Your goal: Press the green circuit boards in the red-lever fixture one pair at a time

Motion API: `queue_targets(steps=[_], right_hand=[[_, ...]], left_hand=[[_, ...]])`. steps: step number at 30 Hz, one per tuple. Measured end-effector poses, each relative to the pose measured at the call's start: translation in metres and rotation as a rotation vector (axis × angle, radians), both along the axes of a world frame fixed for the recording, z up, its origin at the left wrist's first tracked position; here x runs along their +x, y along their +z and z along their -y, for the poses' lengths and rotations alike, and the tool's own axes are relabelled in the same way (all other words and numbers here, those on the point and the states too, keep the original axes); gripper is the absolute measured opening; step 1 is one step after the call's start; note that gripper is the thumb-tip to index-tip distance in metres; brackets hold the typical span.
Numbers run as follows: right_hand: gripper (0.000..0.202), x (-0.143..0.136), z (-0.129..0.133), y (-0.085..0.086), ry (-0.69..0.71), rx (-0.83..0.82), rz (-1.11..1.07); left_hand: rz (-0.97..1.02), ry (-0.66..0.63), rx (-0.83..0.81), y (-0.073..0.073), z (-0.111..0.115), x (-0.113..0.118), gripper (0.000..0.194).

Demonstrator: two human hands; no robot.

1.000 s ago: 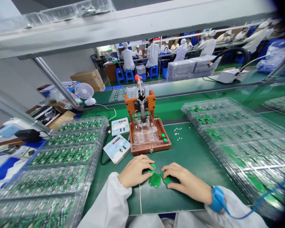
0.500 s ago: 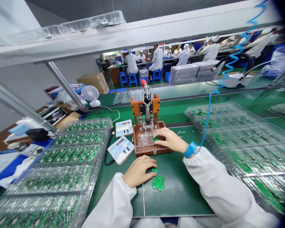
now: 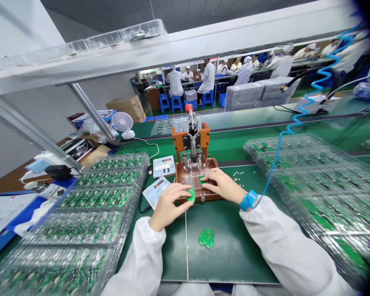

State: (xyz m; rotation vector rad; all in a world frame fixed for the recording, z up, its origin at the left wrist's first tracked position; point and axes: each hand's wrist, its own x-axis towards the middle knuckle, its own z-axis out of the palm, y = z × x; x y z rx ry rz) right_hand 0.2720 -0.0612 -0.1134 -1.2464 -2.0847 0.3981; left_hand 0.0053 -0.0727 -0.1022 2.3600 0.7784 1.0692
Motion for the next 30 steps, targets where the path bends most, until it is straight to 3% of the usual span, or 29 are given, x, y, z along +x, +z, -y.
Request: queue_targets(steps=[3,7,15,18,22,24,27,30], right_hand=[[0.015,-0.001,0.004,-0.003,-0.018,0.002,-0.022],[0.016,-0.003,0.008,-0.003,-0.028,0.007,-0.051],[0.017,-0.007,0.012,-0.003,-0.023,0.029,-0.149],[0.021,-0.004,0.011,0.005,-0.064,0.066,-0.221],[0.029,0.013,-0.002,0.045,-0.268,0.179,-0.384],[0.029,0.02,-0.018,0.079,-0.322,0.246,-0.463],[0.031,0.02,-0.055,0.134,-0.262,0.388,-0.558],[0.039,0.005,-0.096,0.18,-0.236,0.315,-0.548]], left_hand=[[-0.059,0.106,0.077,0.004,-0.027,-0.003,0.009],[-0.129,0.101,0.085,0.003,-0.051,0.005,0.01],[-0.15,0.101,0.034,-0.005,-0.05,0.014,0.01],[-0.098,0.126,0.03,-0.012,-0.045,0.015,0.011],[-0.032,0.18,0.079,-0.02,-0.035,0.018,0.016],[0.03,0.254,0.144,-0.021,-0.027,0.02,0.019],[0.186,0.342,0.229,-0.02,-0.014,0.025,0.011],[0.198,0.169,0.305,-0.019,0.001,0.034,0.008]])
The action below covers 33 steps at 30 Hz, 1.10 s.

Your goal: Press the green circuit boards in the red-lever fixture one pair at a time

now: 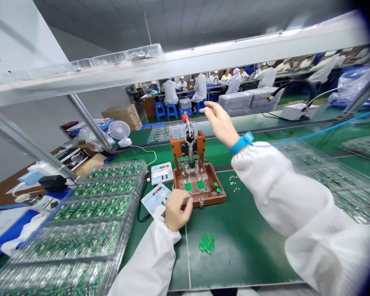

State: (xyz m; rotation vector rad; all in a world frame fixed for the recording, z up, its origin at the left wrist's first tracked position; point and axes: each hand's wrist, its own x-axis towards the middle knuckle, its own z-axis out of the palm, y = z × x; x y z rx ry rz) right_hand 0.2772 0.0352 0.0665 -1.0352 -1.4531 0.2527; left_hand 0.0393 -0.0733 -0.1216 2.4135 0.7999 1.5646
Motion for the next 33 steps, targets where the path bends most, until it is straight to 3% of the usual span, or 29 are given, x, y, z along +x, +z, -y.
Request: queue_targets(steps=[2,4,6,9,13,17,22,25,33], right_hand=[[0.044,-0.013,-0.022,0.023,0.081,-0.188,-0.009],[0.047,-0.025,-0.032,0.039,0.155,-0.273,-0.014],[0.043,-0.033,-0.023,0.05,0.2,-0.171,0.021],[0.034,-0.042,0.021,0.052,0.216,0.107,0.153],[0.03,-0.052,0.096,0.026,0.117,0.263,0.255],[0.034,-0.055,0.132,-0.013,0.08,0.271,0.301],[0.044,-0.052,0.129,-0.06,0.128,0.296,0.295],[0.055,-0.05,0.124,-0.08,0.184,0.314,0.29],[0.065,-0.057,0.122,-0.093,0.188,0.308,0.206]], left_hand=[[-0.109,-0.172,0.038,-0.002,0.008,0.007,0.007],[-0.2,-0.3,0.039,-0.006,0.013,0.014,0.009],[-0.249,-0.373,0.014,-0.009,0.016,0.018,0.01],[-0.293,-0.418,-0.036,-0.014,0.015,0.021,0.012],[-0.328,-0.425,-0.033,-0.02,0.012,0.022,0.014],[-0.326,-0.426,-0.01,-0.023,0.01,0.023,0.014],[-0.306,-0.427,-0.039,-0.024,0.01,0.024,0.013],[-0.28,-0.419,-0.059,-0.024,0.01,0.025,0.013],[-0.259,-0.474,-0.153,-0.025,0.007,0.029,0.019]])
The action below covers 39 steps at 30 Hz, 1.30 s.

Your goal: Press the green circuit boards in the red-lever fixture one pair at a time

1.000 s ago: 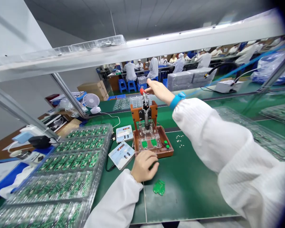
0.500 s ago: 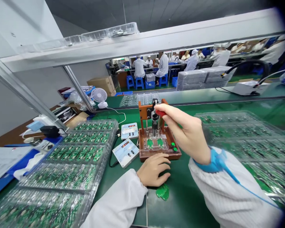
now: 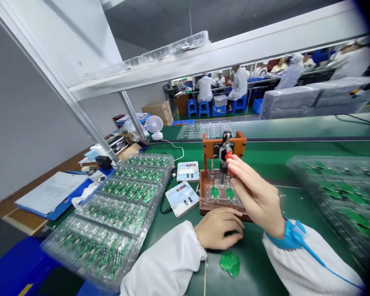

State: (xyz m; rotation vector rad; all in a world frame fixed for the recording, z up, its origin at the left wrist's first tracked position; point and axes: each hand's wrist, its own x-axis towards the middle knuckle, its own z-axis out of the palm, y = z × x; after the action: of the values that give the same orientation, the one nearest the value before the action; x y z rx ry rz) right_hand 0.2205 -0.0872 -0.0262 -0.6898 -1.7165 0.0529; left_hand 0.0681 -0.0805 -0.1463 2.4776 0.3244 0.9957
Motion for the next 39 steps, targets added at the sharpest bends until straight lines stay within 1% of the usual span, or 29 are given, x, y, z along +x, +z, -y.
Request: queue_targets(steps=[2,4,6,8,9,10,12,13,15,16,17,19,21,26,30,34,37,39], right_hand=[[0.065,0.0,-0.001,-0.002,0.021,-0.009,-0.022],[0.064,0.001,-0.002,-0.003,0.055,-0.029,-0.042],[0.063,0.002,-0.003,-0.003,0.086,-0.053,-0.055],[0.063,0.003,-0.004,-0.003,0.113,-0.057,-0.054],[0.063,0.003,-0.004,-0.002,0.125,-0.052,-0.053],[0.063,0.003,-0.005,-0.002,0.136,-0.045,-0.054],[0.063,0.003,-0.005,-0.001,0.151,-0.032,-0.06],[0.064,0.003,-0.005,-0.001,0.154,-0.029,-0.065],[0.064,0.003,-0.006,-0.001,0.16,-0.028,-0.069],[0.063,0.003,-0.006,-0.001,0.162,-0.03,-0.069],[0.063,0.003,-0.006,-0.001,0.165,-0.036,-0.069],[0.062,0.003,-0.007,-0.001,0.171,-0.047,-0.071],[0.06,0.003,-0.007,-0.001,0.175,-0.053,-0.074],[0.058,0.003,-0.006,-0.002,0.173,-0.046,-0.09],[0.055,0.002,-0.006,-0.002,0.167,-0.054,-0.093],[0.051,0.002,-0.006,-0.001,0.16,-0.051,-0.092],[0.052,0.001,-0.007,-0.001,0.164,-0.038,-0.098],[0.052,0.001,-0.007,-0.001,0.164,-0.034,-0.1]], left_hand=[[0.037,-0.016,-0.092,0.003,0.0,-0.002,0.023],[0.074,0.007,-0.209,0.01,0.0,-0.009,0.027],[0.101,0.097,-0.304,0.022,-0.003,-0.021,0.033],[0.081,0.262,-0.352,0.037,-0.013,-0.04,0.036],[0.029,0.356,-0.361,0.046,-0.02,-0.051,0.035],[-0.07,0.454,-0.361,0.054,-0.03,-0.062,0.031],[-0.384,0.602,-0.357,0.068,-0.054,-0.083,0.021],[-0.555,0.664,-0.348,0.073,-0.067,-0.092,0.033],[-0.769,0.715,-0.373,0.078,-0.092,-0.104,0.076],[-0.875,0.719,-0.387,0.078,-0.102,-0.107,0.094],[-0.977,0.705,-0.4,0.078,-0.11,-0.109,0.107],[-1.178,0.659,-0.395,0.075,-0.122,-0.109,0.119],[-1.274,0.618,-0.361,0.073,-0.127,-0.107,0.124],[-1.328,0.592,-0.328,0.067,-0.133,-0.104,0.129],[-1.288,0.584,-0.346,0.063,-0.136,-0.108,0.134],[-1.237,0.593,-0.414,0.066,-0.136,-0.116,0.142],[-1.25,0.609,-0.429,0.068,-0.136,-0.123,0.144],[-1.269,0.596,-0.433,0.068,-0.137,-0.125,0.144]])
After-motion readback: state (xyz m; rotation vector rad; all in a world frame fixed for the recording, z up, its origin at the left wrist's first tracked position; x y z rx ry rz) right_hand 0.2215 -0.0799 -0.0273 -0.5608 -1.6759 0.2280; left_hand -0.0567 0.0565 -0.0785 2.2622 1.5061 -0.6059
